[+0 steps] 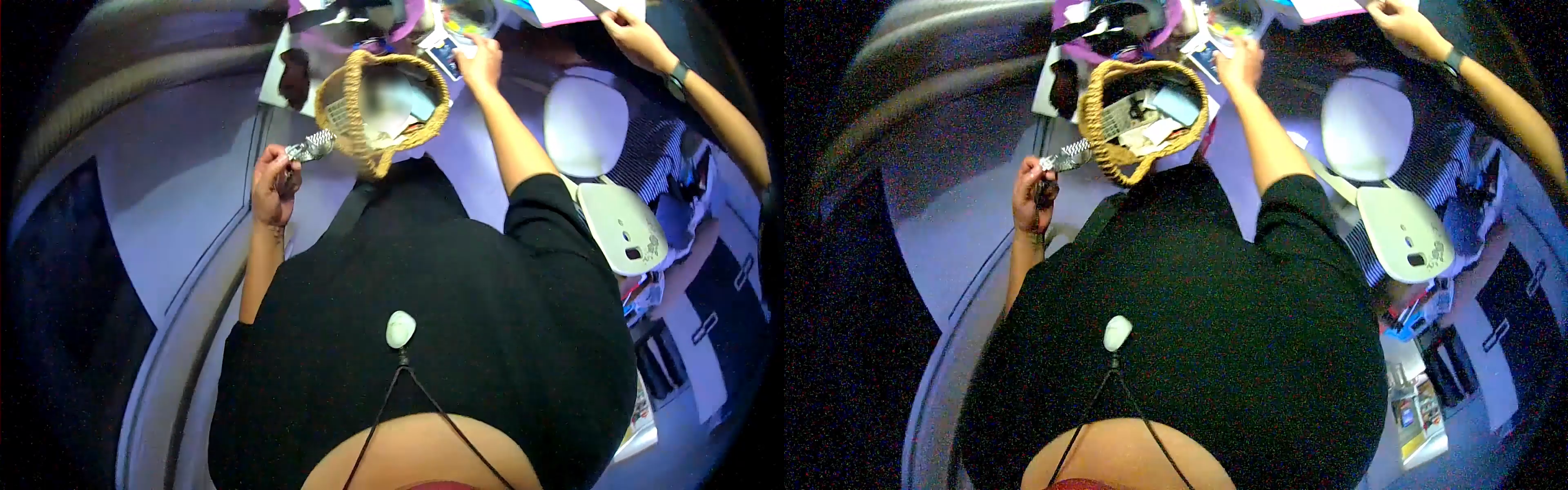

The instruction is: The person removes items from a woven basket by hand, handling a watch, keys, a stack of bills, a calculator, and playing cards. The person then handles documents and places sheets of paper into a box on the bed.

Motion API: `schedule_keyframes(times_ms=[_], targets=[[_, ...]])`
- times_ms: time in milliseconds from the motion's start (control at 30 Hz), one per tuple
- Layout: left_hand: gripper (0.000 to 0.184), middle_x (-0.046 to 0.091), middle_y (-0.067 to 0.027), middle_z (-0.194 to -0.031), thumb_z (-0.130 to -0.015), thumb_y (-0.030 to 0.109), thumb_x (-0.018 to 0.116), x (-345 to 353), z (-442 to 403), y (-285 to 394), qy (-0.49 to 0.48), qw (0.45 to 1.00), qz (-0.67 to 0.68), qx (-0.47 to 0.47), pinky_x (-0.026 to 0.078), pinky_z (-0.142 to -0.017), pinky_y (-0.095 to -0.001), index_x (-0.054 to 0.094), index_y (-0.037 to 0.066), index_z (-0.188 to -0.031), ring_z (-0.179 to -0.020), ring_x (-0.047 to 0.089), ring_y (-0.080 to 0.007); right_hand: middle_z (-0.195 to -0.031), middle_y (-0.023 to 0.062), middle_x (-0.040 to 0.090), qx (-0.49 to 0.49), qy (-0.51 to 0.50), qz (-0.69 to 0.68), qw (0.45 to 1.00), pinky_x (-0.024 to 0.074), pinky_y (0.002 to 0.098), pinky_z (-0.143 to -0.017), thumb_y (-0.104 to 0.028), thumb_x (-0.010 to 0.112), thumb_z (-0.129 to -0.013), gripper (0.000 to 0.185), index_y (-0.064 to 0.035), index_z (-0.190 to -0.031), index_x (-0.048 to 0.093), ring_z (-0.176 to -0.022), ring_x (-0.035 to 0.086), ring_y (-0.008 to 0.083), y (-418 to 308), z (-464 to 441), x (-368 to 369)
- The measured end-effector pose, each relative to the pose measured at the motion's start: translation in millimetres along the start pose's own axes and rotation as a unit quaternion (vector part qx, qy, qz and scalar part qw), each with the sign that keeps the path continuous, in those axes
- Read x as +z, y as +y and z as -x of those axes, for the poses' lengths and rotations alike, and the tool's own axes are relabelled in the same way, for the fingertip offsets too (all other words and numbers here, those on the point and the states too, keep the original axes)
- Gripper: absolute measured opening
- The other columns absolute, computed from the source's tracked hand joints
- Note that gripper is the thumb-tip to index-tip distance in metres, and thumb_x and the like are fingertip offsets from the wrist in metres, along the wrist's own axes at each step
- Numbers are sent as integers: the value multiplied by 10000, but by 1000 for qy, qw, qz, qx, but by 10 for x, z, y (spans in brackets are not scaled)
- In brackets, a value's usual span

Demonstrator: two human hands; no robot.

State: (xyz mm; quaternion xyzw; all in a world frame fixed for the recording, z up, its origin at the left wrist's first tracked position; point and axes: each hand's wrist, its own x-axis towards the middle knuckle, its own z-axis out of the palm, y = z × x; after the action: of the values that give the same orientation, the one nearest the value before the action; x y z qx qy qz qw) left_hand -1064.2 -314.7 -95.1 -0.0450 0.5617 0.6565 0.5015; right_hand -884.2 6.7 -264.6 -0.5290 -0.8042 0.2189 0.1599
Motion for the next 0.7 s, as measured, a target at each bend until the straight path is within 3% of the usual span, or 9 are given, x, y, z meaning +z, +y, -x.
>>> schedule_keyframes(times_ms=[133, 267, 333, 433, 533, 567, 600, 667, 700], targets=[[76, 491, -44, -717, -827, 134, 480, 65, 169, 422, -75, 991, 94, 64, 265, -423, -189, 442, 69, -817, -482, 334, -68, -891, 75, 575, -12, -24, -304, 952, 470, 287, -716, -127, 672, -707, 275, -78, -972, 621, -783, 577, 167, -491, 74, -416], [102, 451, -47, -697, -845, 132, 459, 265, 273, 815, -188, 968, 151, 74, 261, -422, -202, 404, 69, -787, -476, 325, -72, -982, 41, 583, 7, -274, -547, 791, 462, 272, -781, -150, 717, -716, 321, -56, -1003, 608, -856, 569, 127, -1457, 421, -1193], [111, 442, -49, -693, -854, 138, 452, 445, 330, 934, -226, 956, 168, 82, 259, -421, -205, 395, 69, -788, -474, 322, -73, -1090, 50, 532, -203, -327, -499, 777, 450, 269, -825, -60, 684, -721, 508, -67, -1194, 500, -1002, 527, 144, -1736, 549, -1359], [157, 442, -52, -710, -909, 201, 418, 729, 376, 1050, -309, 909, 277, 28, 270, -436, -213, 399, 61, -838, -466, 313, -74, -1325, 88, 374, -292, -370, -535, 701, 407, 328, -930, -56, 718, -687, 748, -79, -1327, 332, -1177, 424, 196, -2033, 678, -1525], [197, 437, -43, -721, -937, 238, 394, 1011, 340, 1196, -314, 882, 349, -24, 274, -441, -212, 416, 55, -868, -463, 306, -69, -1309, 107, 402, -173, -456, -643, 590, 415, 323, -933, -7, 676, -719, 647, -52, -1293, 382, -1129, 472, 190, -2100, 743, -1564], [229, 451, -37, -741, -948, 266, 382, 1014, 257, 1216, -313, 882, 350, -35, 269, -431, -214, 434, 51, -887, -464, 297, -65, -1175, 110, 524, -132, -468, -654, 580, 437, 311, -904, 23, 654, -726, 597, -40, -1268, 409, -1054, 526, 180, -2110, 747, -1633], [237, 483, -40, -763, -943, 270, 398, 1038, 202, 1241, -313, 871, 371, -72, 260, -420, -209, 451, 46, -887, -467, 293, -63, -1024, 108, 600, -113, -438, -658, 602, 453, 302, -877, 33, 623, -743, 561, -28, -1259, 413, -983, 563, 176, -2107, 773, -1665], [234, 511, -48, -780, -938, 263, 414, 1014, 102, 1203, -277, 889, 354, -87, 250, -410, -203, 464, 44, -874, -460, 292, -62, -987, 110, 612, -32, -385, -712, 587, 465, 297, -852, -1, 611, -772, 533, -29, -1264, 407, -935, 585, 175, -2091, 806, -1621], [247, 524, -33, -808, -944, 268, 397, 1009, 82, 1177, -266, 893, 350, -95, 245, -401, -211, 459, 30, -923, -442, 277, -60, -994, 119, 609, 8, -376, -749, 545, 482, 290, -825, -55, 606, -803, 507, -27, -1266, 401, -928, 589, 173, -2060, 811, -1647]])
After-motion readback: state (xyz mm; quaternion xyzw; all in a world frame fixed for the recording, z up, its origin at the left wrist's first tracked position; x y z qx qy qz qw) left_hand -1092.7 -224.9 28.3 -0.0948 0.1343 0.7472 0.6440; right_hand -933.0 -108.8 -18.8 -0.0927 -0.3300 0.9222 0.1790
